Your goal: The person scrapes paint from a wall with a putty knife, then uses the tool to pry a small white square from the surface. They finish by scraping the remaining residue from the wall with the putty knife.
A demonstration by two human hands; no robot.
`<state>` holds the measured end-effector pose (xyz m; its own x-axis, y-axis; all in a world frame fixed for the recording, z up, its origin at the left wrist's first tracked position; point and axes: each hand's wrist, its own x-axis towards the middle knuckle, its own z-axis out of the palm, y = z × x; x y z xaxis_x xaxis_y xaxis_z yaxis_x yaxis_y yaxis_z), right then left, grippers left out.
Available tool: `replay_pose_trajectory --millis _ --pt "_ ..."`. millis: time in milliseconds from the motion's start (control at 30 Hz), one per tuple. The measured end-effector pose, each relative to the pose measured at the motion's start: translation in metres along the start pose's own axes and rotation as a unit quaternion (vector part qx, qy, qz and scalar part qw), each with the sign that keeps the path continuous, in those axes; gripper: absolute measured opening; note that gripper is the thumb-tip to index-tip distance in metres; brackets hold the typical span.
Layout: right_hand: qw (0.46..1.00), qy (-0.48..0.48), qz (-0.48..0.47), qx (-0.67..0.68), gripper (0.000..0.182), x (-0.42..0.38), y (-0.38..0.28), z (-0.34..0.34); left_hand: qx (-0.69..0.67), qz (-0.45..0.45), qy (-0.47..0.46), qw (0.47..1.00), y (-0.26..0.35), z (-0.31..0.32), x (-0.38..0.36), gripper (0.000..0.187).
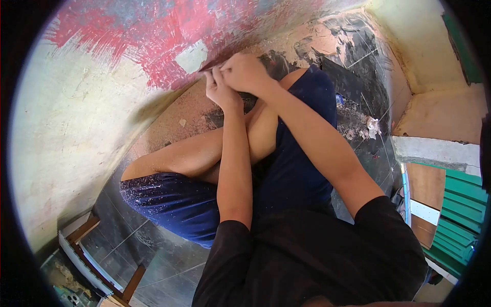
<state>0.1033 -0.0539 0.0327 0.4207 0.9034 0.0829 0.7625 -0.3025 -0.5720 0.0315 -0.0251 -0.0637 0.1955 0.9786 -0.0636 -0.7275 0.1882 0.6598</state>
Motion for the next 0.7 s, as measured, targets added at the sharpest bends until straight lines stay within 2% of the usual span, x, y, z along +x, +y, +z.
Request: replay_pose_trajectory --millis 33,67,133,200,233,267,333,433,533,667,700 --pt "0.998 -0.045 0.017 -0.036 0.030 0.002 -0.012 0.013 -0.059 0.001 -0.011 0.998 -0.002 -0.011 0.003 0.012" --pt "0.993 -0.089 0.031 -0.071 0.034 0.005 -0.022 0.023 -0.059 0.005 -0.010 0.998 -0.004 -0.020 0.008 0.012" --pt "0.993 -0.090 0.023 -0.079 0.038 0.006 -0.027 0.019 -0.080 -0.034 0.014 0.996 -0.004 -0.026 0.012 0.011" --pt "0.993 -0.093 0.058 -0.050 0.039 0.002 -0.025 0.013 -0.092 -0.049 0.036 0.994 -0.001 -0.028 0.008 0.011" --pt "0.993 -0.096 0.053 -0.051 0.039 0.000 -0.021 0.010 -0.023 -0.027 0.049 0.998 0.004 -0.014 0.005 0.012" --pt "0.997 -0.060 0.034 -0.047 0.033 -0.004 -0.014 0.005 0.047 -0.009 0.061 0.997 0.007 0.000 -0.001 0.013" --pt "0.999 0.015 -0.002 -0.039 0.026 -0.012 -0.003 -0.006 0.059 -0.009 0.061 0.996 0.010 0.018 -0.009 0.015" --pt "0.999 0.021 0.011 0.023 0.031 -0.025 -0.005 -0.024 0.126 0.020 0.010 0.992 0.016 0.030 -0.014 0.021" --pt "0.998 0.056 -0.014 -0.006 0.028 -0.017 0.001 -0.010 0.104 0.014 0.007 0.994 0.012 0.020 -0.008 0.020" --pt "0.998 0.019 -0.011 -0.051 0.026 -0.006 0.000 0.003 0.053 0.000 0.028 0.998 0.002 0.004 -0.004 0.019" --pt "0.999 -0.002 0.016 -0.050 0.025 -0.009 -0.007 0.002 0.055 -0.013 0.032 0.998 0.006 0.001 -0.005 0.018"
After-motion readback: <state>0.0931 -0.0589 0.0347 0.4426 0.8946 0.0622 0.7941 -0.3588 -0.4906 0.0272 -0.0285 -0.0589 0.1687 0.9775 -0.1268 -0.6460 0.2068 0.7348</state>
